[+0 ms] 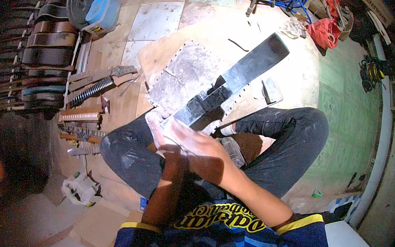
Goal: The person holds a dark guitar body and uses a piece of sandpaper to rub and smooth the edges and flat surfaces of the instrument while sitting on the floor.
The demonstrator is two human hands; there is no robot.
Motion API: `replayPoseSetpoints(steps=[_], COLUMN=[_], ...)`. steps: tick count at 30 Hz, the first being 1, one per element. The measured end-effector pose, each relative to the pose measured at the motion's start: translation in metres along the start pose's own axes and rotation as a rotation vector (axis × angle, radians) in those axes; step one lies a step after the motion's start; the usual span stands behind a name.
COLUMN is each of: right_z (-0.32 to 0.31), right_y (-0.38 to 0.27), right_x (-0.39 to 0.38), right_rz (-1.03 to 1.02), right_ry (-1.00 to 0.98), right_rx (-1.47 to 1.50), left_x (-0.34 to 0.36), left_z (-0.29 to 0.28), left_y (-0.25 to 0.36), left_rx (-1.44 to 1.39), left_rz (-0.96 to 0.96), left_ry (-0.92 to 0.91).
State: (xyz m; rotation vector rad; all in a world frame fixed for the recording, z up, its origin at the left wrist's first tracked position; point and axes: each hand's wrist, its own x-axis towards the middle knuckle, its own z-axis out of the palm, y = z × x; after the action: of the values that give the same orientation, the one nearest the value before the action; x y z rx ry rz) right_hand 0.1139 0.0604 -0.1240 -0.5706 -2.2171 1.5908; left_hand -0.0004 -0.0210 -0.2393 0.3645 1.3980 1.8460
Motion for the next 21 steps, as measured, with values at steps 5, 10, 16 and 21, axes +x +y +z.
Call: replayPoseSetpoints(steps=[5,10,16,21], right_z=[-0.001,0.017,0.014,-0.001], right_y=[0.001,0.019,0.004,0.0], right_x=[0.009,-0.019,-0.003,-0.004], right_rz=[-0.126,-0.13,-0.029,0.001], right_ry=[0.114,0.151,0.136,0.133], right_rx=[-0.072,0.133,0.033,-0.085], left_x=[-0.01,-0.014,-0.016,-0.019], left_z=[-0.023,-0.031,-0.036,-0.036], left_y=[-0.011,-0.018,-0.02,-0.025], left_rx=[0.177,0.261,0.3,0.314], left_rz=[-0.135,-0.18,-0.2,-0.219], left_ry=[-0.161,-0.234,-0.263,-0.3])
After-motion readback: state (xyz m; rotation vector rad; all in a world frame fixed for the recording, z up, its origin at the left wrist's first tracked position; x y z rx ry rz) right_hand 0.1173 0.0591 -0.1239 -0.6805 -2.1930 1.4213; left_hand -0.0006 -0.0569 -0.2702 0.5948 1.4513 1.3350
